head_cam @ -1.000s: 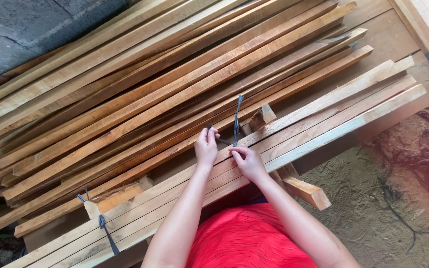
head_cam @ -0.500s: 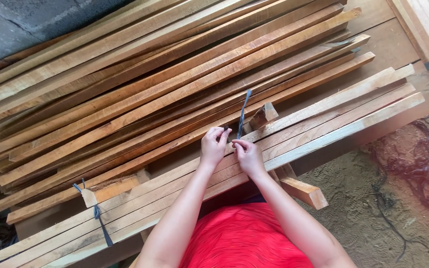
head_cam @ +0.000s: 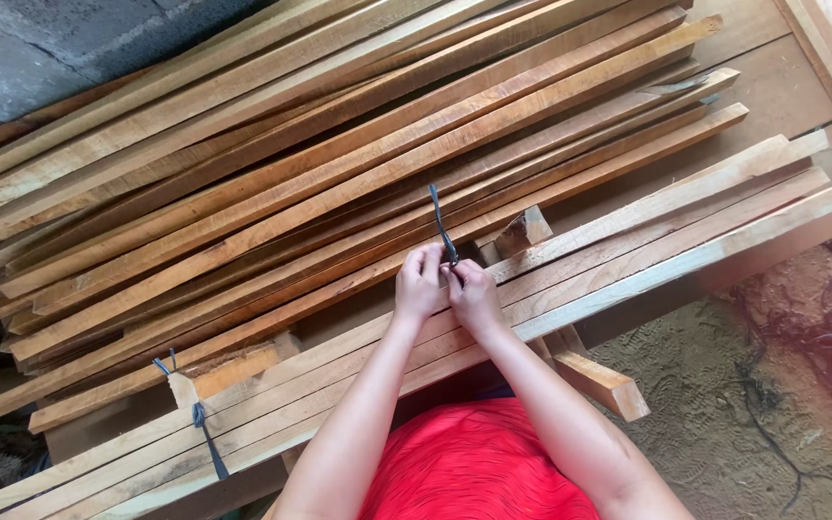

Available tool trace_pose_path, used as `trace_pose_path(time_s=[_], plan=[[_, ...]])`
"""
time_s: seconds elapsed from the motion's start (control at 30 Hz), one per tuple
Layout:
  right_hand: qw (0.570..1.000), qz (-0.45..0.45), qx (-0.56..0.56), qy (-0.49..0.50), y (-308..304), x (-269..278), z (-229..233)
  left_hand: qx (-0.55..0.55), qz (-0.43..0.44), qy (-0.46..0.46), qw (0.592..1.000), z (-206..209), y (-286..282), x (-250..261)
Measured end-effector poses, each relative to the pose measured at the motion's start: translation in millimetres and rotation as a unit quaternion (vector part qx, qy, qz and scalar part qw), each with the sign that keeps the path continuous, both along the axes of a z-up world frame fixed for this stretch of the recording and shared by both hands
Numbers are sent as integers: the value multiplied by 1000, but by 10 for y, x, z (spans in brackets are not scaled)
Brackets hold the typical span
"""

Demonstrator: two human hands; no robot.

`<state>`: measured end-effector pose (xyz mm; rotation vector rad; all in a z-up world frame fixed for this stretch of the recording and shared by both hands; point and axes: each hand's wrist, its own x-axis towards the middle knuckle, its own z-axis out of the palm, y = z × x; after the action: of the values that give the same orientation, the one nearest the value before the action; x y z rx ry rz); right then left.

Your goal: The person ties a bundle of wooden planks together using black straps, wrapping and knotting them by hand. They then lift the secured bundle and place it onto a larger stack of similar wood planks.

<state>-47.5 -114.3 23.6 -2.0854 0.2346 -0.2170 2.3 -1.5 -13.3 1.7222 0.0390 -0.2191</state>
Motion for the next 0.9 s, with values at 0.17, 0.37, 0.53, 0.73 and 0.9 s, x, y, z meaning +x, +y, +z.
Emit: trace_pose_path(time_s=[0.17, 0.37, 0.53, 0.73, 0.9], plan=[[1000, 15, -7, 2, -64, -28, -97, -59, -104, 259, 958, -252, -75, 240], [990, -25, 104, 88, -191, -155, -155, 17, -119, 200, 972, -709, -14, 179], [944, -82, 274, 163, -233, -220, -154, -105, -108, 198, 969, -865, 55, 59], [951, -93, 248, 158, -246, -175, -182, -50, -227, 210, 949, -202, 133, 105], [938, -122, 281, 162, -233, -181, -374, -11, -226, 162, 960, -232, 136, 88]])
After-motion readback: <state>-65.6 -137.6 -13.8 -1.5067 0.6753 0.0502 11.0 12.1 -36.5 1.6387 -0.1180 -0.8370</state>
